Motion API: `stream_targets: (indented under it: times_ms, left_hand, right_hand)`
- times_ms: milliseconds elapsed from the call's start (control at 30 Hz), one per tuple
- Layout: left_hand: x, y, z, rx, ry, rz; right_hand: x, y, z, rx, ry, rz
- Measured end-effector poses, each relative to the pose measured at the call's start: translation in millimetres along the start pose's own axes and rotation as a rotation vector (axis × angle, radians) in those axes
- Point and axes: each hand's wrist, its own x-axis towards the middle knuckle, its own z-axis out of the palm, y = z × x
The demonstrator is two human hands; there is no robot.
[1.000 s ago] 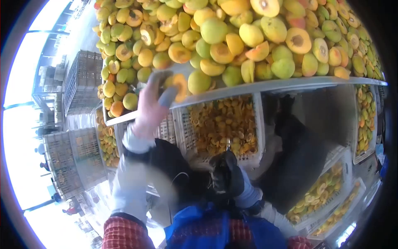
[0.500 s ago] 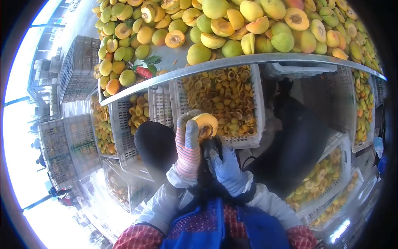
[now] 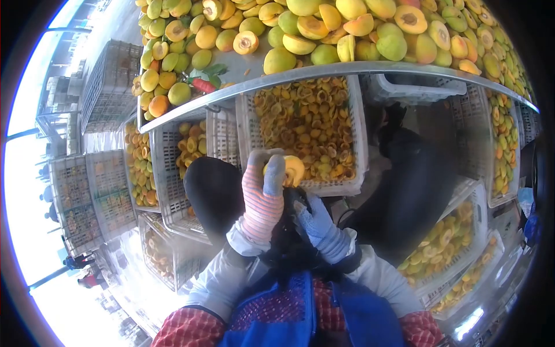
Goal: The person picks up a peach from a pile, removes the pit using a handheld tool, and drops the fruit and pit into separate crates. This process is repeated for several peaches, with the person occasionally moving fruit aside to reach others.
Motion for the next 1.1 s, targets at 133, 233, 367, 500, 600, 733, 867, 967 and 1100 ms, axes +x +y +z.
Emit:
stream_targets:
  times_ms: [133,233,367,500,600,733,867,967,1100]
  left_hand:
    - [2,14,-3,-0.098,-0.118,-0.103]
    - [5,10,1,-0.132,-0.118,-0.05]
    - [-2,4,13,-0.079,0.052,0.098]
    - [-2,-9,9,0.06,0.088,0.181]
    - [-2,-11,3,0.097,0.079,0.15]
    - [-1,-10,-4,0.014,0.025,0.064]
    - [-2,5,-9,-0.097,-0.061,-0.073]
    - [4,5,-9,-0.153,-0.109,-0.146]
    - [8,0,-15,-0.067,-0.202,-0.243]
  right_hand:
    - [-4,1,5,0.235,-0.004,0.062]
    - [-2,17,9,0.148,0.083,-0.071]
    - [10,49,15,-0.141,0.239,-0.249]
    - [9,41,8,0.113,0.119,-0.061]
    - [3,12,9,0.373,0.033,0.19]
    - [2,10,-2,0.438,-0.097,0.182]
    - [0,10,2,0.443,-0.106,0.134]
    - [1,21,-4,0.43,-0.173,0.132]
    - [-3,24,-7,0.406,-0.218,0.097]
